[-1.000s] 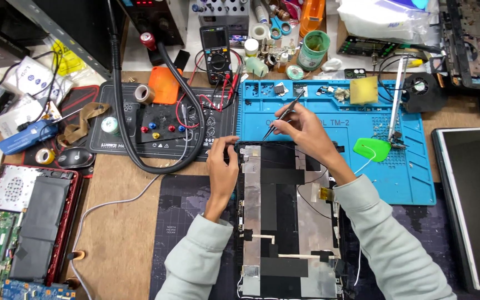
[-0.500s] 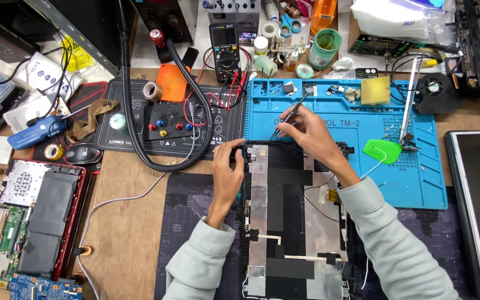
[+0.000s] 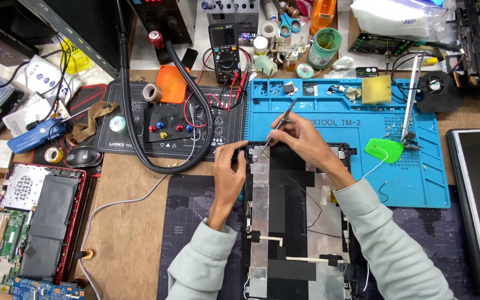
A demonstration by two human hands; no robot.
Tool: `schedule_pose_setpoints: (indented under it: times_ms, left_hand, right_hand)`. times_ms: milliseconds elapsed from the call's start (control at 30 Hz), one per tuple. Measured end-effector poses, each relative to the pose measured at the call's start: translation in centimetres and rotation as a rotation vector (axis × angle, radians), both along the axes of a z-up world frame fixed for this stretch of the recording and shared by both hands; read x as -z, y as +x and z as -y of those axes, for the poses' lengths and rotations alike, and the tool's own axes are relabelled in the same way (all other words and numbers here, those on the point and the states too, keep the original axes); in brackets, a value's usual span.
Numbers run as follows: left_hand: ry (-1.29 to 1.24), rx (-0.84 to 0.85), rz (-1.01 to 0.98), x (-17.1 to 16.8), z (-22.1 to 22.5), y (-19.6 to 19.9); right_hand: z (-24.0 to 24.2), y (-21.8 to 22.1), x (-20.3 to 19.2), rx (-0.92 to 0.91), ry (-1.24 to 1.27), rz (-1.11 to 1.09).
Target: Routing and securing antenna wires within a laptop screen assembly using a small precision tool.
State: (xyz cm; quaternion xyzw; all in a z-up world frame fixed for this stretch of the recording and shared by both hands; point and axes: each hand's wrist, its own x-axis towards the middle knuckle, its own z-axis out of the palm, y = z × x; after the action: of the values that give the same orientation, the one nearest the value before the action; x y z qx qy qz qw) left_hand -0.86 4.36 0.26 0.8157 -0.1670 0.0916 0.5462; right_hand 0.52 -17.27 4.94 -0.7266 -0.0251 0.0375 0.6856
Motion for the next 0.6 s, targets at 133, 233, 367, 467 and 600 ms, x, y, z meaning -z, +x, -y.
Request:
schedule_pose_setpoints:
  times_ms: [133,233,367,467,600]
  left_hand:
    - [-0.016,-0.005,-0.01,0.1,0.0,-0.2]
    - [-0.008,-0.005,-0.013,0.1,0.0,0.0]
    - [-0.006,-0.007,-0.027,0.0,-0.1,0.0]
    - [-0.01,-0.007,-0.035,0.0,-0.1,-0.1]
    - [-0.014,-0.011,-0.05,0.0,-0.1,-0.1]
  right_hand:
    - [-0.2,0.3,-0.2,0.105,0.066,0.013]
    - [-0.1,0.2,-0.1,0.095,0.11,-0.001]
    - [0.1,-0.1,0.5,0.006,0.075,-0.019]
    - [0.6,-0.2,0.3,0.041,0.074,-0.003]
    - [1.3,-0.8,-1.1,0.027,0.124,-0.038]
